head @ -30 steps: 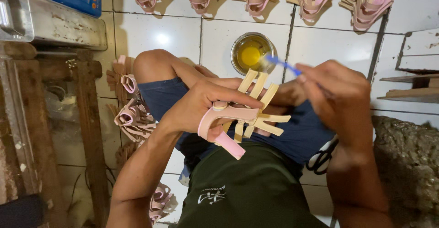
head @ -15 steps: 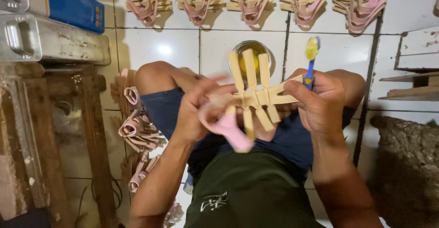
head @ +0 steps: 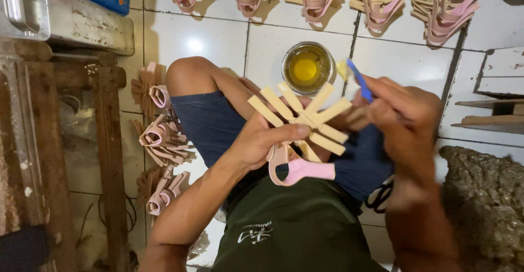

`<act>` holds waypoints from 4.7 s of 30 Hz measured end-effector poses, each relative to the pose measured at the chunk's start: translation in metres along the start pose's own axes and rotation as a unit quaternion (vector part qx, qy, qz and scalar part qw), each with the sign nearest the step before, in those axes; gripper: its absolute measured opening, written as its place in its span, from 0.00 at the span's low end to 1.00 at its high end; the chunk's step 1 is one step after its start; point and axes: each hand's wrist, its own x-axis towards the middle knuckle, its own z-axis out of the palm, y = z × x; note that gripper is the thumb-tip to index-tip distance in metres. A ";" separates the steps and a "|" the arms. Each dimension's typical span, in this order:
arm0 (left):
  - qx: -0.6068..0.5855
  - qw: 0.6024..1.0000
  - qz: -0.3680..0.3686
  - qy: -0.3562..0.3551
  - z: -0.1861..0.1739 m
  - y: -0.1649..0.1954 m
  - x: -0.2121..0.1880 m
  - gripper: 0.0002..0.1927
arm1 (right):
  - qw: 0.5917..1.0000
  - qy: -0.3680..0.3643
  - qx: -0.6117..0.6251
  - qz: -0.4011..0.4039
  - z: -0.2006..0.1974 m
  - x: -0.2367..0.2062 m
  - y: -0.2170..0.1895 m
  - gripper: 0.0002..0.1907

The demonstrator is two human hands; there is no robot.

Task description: The person sits on the floor and assembles small craft items by applying a yellow liquid from a metal bowl to wooden sticks attached to pink plastic bases using a toothbrush. They repeatedly dip the toothbrush into the bowl, brush the liquid onto the sticks, and place the finished items on the floor.

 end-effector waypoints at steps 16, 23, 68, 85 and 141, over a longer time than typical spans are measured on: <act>0.016 1.000 -0.021 -0.001 0.003 0.008 -0.002 0.27 | 0.950 -0.022 -0.309 -0.039 -0.017 -0.007 -0.004 0.12; -0.077 0.997 0.017 0.025 0.002 0.012 -0.001 0.29 | 0.974 0.081 -0.205 -0.052 -0.012 -0.017 0.002 0.09; -0.142 0.978 0.125 0.090 0.016 0.011 0.019 0.17 | 0.900 0.150 -0.369 -0.174 -0.040 -0.034 0.078 0.08; -0.159 0.972 0.148 0.090 0.027 0.007 0.026 0.17 | 0.929 0.197 -0.292 -0.113 -0.017 -0.015 0.048 0.10; -0.206 0.970 0.115 0.060 0.030 0.013 0.028 0.16 | 0.940 0.221 -0.236 -0.108 -0.007 -0.019 0.032 0.11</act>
